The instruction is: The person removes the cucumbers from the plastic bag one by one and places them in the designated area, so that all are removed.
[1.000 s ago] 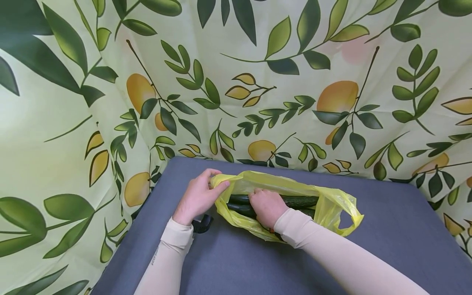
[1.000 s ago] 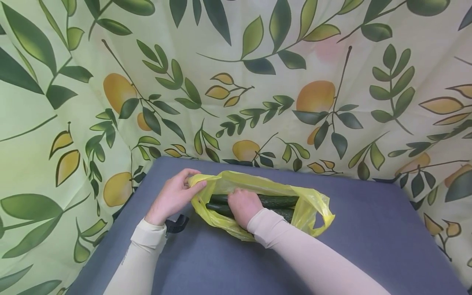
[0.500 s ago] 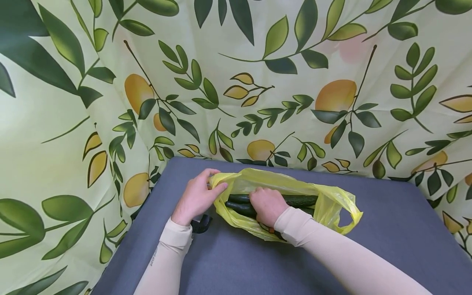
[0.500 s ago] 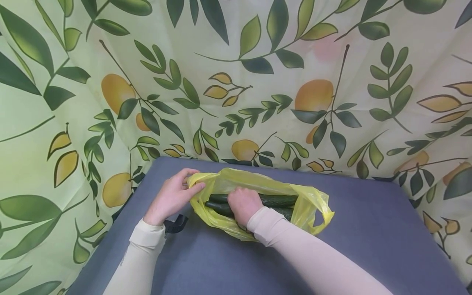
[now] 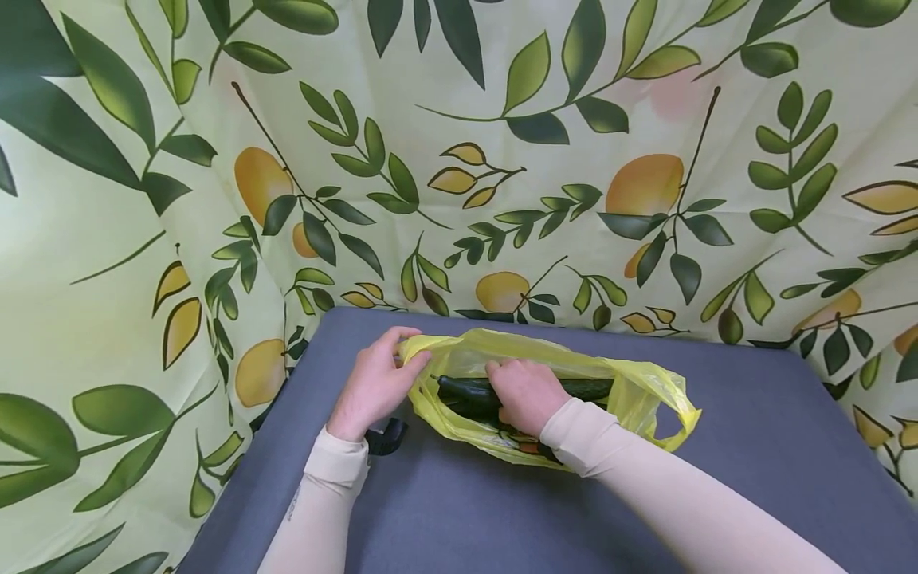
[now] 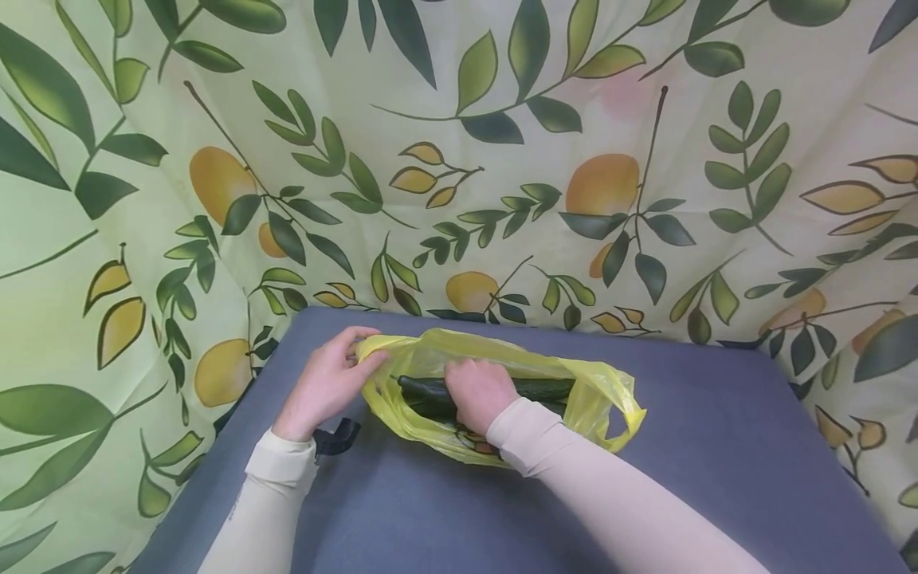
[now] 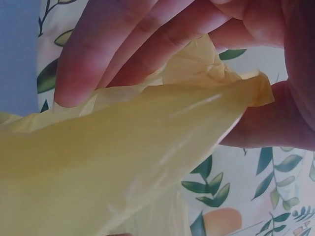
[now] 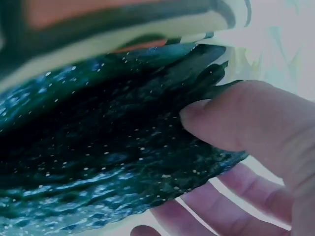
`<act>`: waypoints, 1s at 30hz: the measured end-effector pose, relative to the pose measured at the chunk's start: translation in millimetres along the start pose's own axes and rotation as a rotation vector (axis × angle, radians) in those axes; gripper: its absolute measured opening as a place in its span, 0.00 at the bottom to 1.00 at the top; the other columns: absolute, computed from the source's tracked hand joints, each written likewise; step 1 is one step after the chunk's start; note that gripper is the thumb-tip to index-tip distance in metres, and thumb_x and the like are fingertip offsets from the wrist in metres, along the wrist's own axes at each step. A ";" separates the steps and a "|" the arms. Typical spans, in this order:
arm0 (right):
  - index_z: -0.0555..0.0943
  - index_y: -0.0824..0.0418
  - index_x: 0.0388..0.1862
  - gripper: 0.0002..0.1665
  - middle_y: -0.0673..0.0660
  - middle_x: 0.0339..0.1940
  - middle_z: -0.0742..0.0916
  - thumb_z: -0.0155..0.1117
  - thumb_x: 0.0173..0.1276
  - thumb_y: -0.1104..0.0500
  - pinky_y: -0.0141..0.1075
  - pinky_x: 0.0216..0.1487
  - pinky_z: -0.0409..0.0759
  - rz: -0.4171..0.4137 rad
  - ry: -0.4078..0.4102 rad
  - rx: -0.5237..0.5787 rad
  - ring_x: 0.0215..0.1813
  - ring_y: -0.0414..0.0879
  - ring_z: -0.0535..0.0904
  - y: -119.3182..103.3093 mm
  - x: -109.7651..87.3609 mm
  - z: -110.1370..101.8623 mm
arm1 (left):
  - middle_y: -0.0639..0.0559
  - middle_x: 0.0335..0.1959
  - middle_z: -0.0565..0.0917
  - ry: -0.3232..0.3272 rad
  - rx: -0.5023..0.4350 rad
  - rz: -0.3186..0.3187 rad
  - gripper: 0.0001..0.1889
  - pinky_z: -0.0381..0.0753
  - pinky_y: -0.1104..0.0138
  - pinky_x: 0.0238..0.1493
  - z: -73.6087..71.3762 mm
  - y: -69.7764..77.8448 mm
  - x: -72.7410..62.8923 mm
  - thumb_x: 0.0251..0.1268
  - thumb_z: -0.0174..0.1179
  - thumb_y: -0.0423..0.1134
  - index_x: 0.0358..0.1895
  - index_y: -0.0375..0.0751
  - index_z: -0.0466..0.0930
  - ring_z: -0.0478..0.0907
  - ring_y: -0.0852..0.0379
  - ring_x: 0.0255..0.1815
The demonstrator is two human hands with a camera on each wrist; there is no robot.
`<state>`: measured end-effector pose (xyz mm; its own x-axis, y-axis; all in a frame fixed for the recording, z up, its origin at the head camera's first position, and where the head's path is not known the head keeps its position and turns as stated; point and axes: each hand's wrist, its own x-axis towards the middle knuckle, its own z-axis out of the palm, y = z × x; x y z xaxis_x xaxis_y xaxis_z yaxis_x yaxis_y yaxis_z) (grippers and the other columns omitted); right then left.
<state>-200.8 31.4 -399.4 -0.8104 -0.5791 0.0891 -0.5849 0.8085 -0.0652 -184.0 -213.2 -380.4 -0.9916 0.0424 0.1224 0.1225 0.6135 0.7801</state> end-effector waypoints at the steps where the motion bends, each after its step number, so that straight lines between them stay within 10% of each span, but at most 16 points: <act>1: 0.82 0.61 0.39 0.19 0.60 0.35 0.89 0.85 0.54 0.67 0.56 0.33 0.87 0.006 -0.008 0.004 0.35 0.60 0.88 0.9 -0.5 -1.4 | 0.44 0.48 0.90 0.002 0.000 0.000 0.25 0.81 0.63 0.32 -0.2 0.1 0.2 0.76 0.68 0.48 0.70 0.44 0.79 0.82 0.56 0.31; 30: 0.87 0.55 0.60 0.23 0.49 0.44 0.93 0.80 0.67 0.62 0.39 0.45 0.85 -0.063 0.069 0.229 0.40 0.40 0.87 7.8 -34.7 -72.5 | 0.44 0.42 0.88 -0.009 0.011 -0.036 0.24 0.78 0.64 0.29 5.5 2.3 -1.0 0.76 0.68 0.50 0.69 0.45 0.80 0.80 0.56 0.29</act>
<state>-174.7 65.4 -331.0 -0.7726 -0.6126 0.1669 -0.6329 0.7218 -0.2801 -183.0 -207.5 -382.2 -0.9957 0.0272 0.0890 0.0865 0.6235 0.7770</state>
